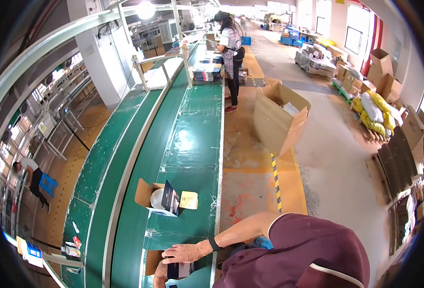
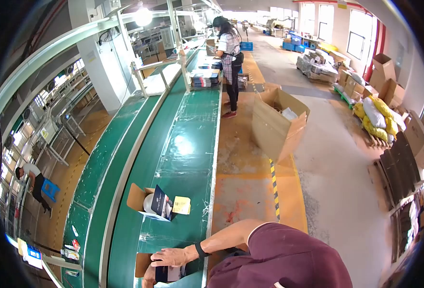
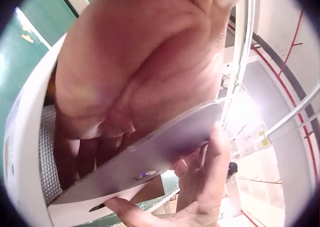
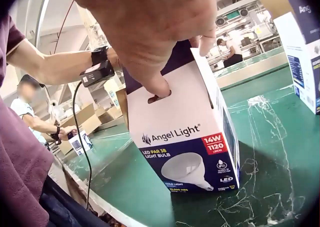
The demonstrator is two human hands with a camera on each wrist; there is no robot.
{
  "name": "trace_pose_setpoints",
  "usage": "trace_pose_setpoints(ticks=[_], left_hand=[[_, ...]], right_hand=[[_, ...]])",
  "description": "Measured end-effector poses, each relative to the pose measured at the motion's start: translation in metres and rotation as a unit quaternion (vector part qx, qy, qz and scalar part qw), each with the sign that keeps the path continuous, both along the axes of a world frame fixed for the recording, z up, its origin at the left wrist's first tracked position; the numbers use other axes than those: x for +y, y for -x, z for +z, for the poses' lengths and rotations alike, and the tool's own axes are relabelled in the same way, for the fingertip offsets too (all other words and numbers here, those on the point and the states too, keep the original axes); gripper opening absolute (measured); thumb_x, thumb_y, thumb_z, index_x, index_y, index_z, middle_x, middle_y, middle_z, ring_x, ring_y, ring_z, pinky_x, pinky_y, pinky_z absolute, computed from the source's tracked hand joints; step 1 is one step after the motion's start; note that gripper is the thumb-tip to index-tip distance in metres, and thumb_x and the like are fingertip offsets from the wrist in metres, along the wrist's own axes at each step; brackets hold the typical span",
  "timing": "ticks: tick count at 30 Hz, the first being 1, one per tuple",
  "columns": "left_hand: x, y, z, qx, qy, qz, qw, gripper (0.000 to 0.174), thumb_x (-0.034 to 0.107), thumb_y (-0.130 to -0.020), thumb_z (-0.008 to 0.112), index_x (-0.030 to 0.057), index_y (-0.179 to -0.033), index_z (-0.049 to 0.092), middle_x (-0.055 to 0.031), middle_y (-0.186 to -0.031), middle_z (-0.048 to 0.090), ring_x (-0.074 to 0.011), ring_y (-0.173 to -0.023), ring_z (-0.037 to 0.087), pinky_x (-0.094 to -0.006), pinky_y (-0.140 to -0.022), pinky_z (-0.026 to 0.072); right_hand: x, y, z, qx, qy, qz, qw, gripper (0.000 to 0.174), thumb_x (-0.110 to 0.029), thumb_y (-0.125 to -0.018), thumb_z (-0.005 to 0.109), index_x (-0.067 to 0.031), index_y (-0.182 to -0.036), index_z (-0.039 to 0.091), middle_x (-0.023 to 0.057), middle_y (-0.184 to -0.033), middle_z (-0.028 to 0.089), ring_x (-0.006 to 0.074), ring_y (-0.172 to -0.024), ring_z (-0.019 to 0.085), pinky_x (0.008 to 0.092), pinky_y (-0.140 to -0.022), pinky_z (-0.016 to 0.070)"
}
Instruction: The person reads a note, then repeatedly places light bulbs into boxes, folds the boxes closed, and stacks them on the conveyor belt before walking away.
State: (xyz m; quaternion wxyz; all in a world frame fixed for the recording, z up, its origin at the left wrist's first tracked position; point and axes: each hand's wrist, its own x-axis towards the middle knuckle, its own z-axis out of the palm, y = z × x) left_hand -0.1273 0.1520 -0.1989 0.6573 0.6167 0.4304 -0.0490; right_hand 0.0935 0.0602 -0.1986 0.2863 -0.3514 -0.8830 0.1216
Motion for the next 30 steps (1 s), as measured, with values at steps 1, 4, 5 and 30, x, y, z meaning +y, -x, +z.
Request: trace_pose_setpoints(ticks=[1, 4, 5, 30], left_hand=[[-0.001, 0.001, -0.001, 0.003, -0.01, -0.003, 1.0, 0.024, 0.007, -0.098, 0.064, -0.0014, -0.119, 0.07, -0.013, -0.122, 0.07, -0.0239, -0.111, 0.067, -0.0393, -0.091, 0.0543], [-0.002, 0.022, -0.014, 0.02, -0.067, -0.026, 0.997, 0.024, 0.007, -0.098, 0.063, -0.0016, -0.12, 0.07, -0.0144, -0.124, 0.069, -0.0255, -0.113, 0.067, -0.0401, -0.093, 0.0544], [-0.005, 0.03, -0.012, 0.015, -0.093, -0.032, 0.995, 0.025, 0.006, -0.098, 0.063, -0.0016, -0.12, 0.069, -0.0149, -0.125, 0.069, -0.0261, -0.114, 0.067, -0.0404, -0.093, 0.0544], [-0.148, -0.015, -0.001, 0.238, -0.636, -0.004, 0.734, 0.059, 0.052, -0.094, 0.068, -0.0003, -0.121, 0.069, -0.0173, -0.112, 0.073, -0.0367, -0.111, 0.065, -0.055, -0.098, 0.0466]], right_hand=[[0.006, -0.003, 0.005, -0.004, 0.002, 0.014, 1.0, 0.101, -0.016, -0.068, 0.091, -0.012, -0.152, 0.034, 0.0166, -0.138, 0.042, 0.0372, -0.126, 0.053, 0.0494, -0.1, 0.0478], [0.021, -0.003, 0.017, 0.055, 0.042, 0.065, 0.996, 0.049, -0.018, -0.092, 0.074, -0.012, -0.136, 0.053, 0.0139, -0.111, 0.055, 0.0344, -0.104, 0.061, 0.0484, -0.086, 0.0494], [0.024, -0.004, 0.017, 0.058, 0.053, 0.08, 0.994, 0.039, -0.019, -0.096, 0.07, -0.0121, -0.132, 0.056, 0.0136, -0.107, 0.057, 0.0342, -0.099, 0.062, 0.0484, -0.083, 0.0493], [0.015, 0.016, -0.034, -0.224, -0.049, 0.107, 0.967, 0.035, -0.036, -0.077, 0.077, -0.0049, -0.094, 0.078, 0.0116, -0.095, 0.072, 0.0282, -0.099, 0.069, 0.0676, -0.118, 0.0222]])
